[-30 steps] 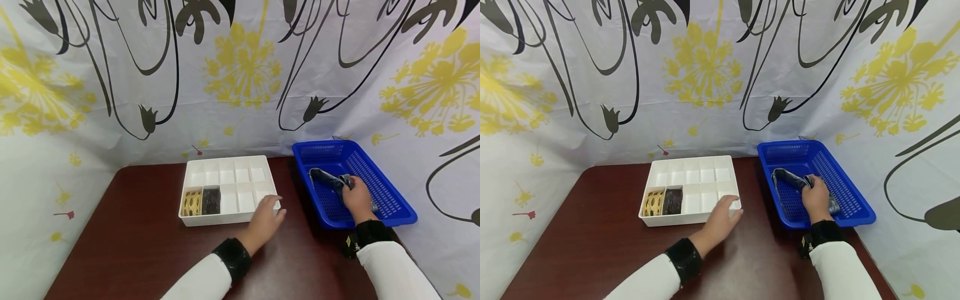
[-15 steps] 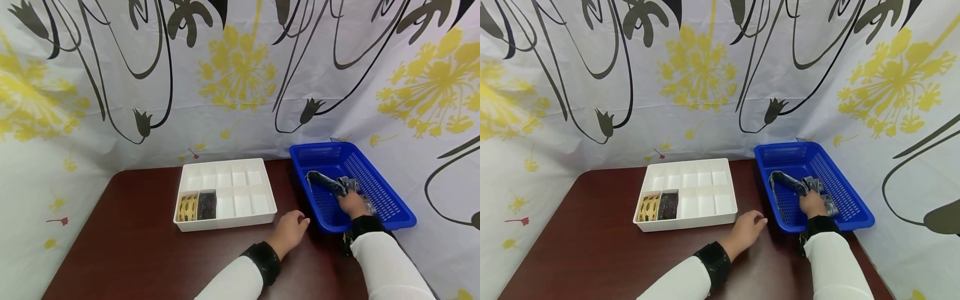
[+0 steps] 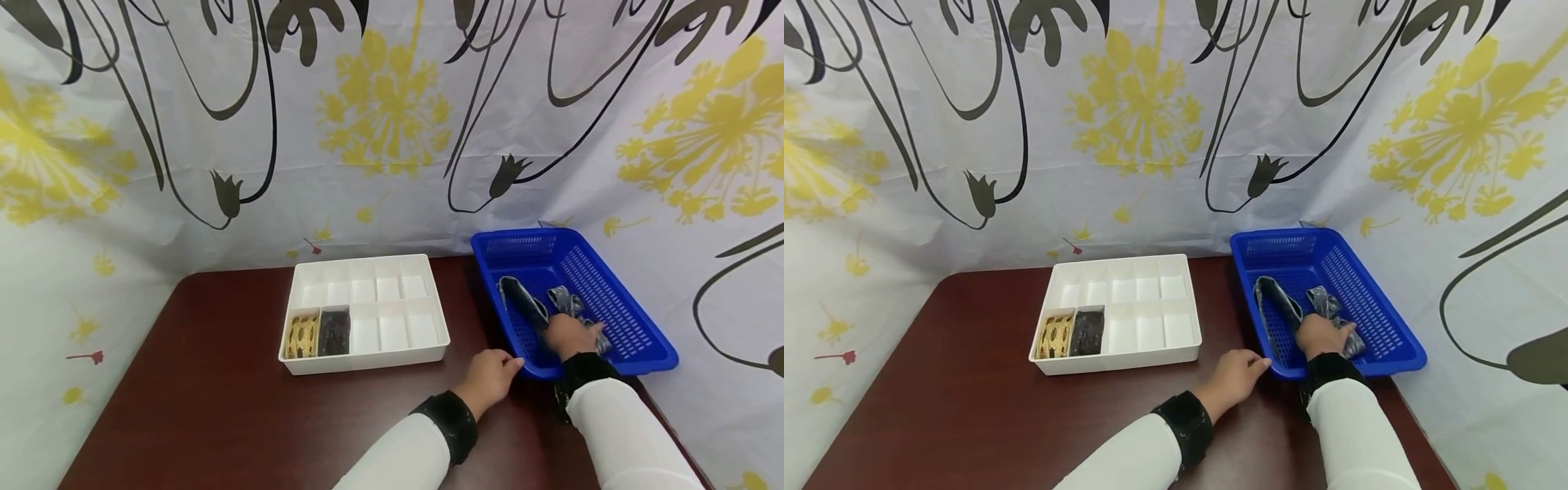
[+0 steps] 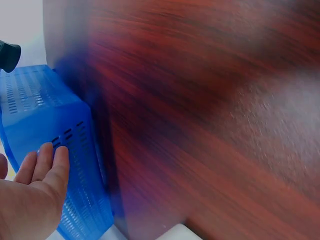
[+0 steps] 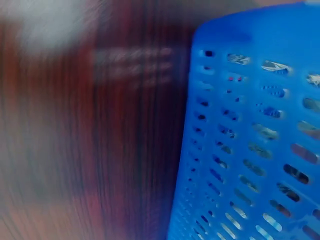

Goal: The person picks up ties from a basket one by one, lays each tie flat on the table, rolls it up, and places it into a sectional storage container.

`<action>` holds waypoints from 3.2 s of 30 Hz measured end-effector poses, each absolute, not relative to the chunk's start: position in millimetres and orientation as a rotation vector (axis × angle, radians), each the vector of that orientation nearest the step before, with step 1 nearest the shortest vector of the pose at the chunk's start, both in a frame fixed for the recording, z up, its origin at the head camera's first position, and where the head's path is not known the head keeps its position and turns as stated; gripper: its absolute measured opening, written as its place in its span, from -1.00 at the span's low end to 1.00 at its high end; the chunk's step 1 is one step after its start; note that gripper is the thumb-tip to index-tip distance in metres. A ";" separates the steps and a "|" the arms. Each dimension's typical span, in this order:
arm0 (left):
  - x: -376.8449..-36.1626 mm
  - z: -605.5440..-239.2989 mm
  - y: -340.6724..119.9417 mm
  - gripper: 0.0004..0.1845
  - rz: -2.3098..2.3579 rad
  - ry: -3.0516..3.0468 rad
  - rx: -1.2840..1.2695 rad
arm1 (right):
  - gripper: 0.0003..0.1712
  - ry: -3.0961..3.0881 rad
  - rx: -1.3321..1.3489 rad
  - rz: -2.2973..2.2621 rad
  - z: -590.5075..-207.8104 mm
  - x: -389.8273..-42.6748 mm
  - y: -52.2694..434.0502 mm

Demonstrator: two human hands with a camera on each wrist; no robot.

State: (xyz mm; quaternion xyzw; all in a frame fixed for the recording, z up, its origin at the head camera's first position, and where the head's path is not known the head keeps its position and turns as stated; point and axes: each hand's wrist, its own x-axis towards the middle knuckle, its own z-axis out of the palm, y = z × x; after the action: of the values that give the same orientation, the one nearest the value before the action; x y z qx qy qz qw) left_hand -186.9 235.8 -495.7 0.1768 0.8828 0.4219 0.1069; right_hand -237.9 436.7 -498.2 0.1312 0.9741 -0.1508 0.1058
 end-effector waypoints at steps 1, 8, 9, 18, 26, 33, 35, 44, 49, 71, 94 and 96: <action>-186.2 -494.9 237.5 -0.70 1.253 2.594 0.518 | -0.68 2.924 0.345 -0.418 -498.8 -237.6 436.1; -181.4 -493.5 244.8 -0.59 1.316 2.585 0.483 | -0.74 3.229 0.239 -0.428 -498.4 -233.6 431.4; -181.0 -493.4 245.2 -0.59 1.316 2.592 0.488 | -0.74 3.272 0.274 -0.461 -496.6 -232.3 430.9; -179.0 -492.9 244.6 -0.57 1.372 2.543 0.438 | -0.73 3.611 0.566 -1.047 -467.6 -230.6 420.2; -177.9 -489.3 241.1 -0.65 1.389 2.501 0.382 | -0.66 3.357 0.856 -1.684 -412.8 -224.2 408.1; -178.8 -489.4 239.8 -0.71 1.367 2.523 0.325 | -0.69 3.219 0.712 -2.129 -362.5 -206.1 390.2; -179.3 -490.4 239.6 -0.70 1.353 2.531 0.307 | -0.71 3.194 0.614 -2.262 -350.4 -201.9 384.1; -182.4 -494.8 234.4 -0.72 1.362 2.536 0.351 | -0.81 3.088 0.177 -2.777 -293.0 -181.3 352.5; -188.6 -488.8 219.6 -0.68 1.647 2.530 0.441 | -0.85 2.879 -0.208 -3.070 -263.6 -179.0 331.3; -174.1 -448.8 136.6 -0.44 1.818 1.906 0.659 | -0.83 3.395 -0.431 -2.623 -265.5 -187.3 296.7; -169.2 -415.8 76.7 -0.26 1.795 2.455 0.906 | -0.71 1.946 -1.313 -2.285 -330.6 -153.6 252.4; -171.6 -413.9 75.7 -0.34 1.684 2.417 0.964 | -0.71 1.881 -1.343 -2.246 -336.6 -153.2 251.9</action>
State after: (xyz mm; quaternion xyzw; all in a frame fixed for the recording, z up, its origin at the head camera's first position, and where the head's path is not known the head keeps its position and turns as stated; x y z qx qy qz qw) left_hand -171.6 75.7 -413.9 0.3111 0.7796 0.5432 0.0211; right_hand -153.2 251.9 -336.6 -0.4164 0.5832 -0.6963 -0.0406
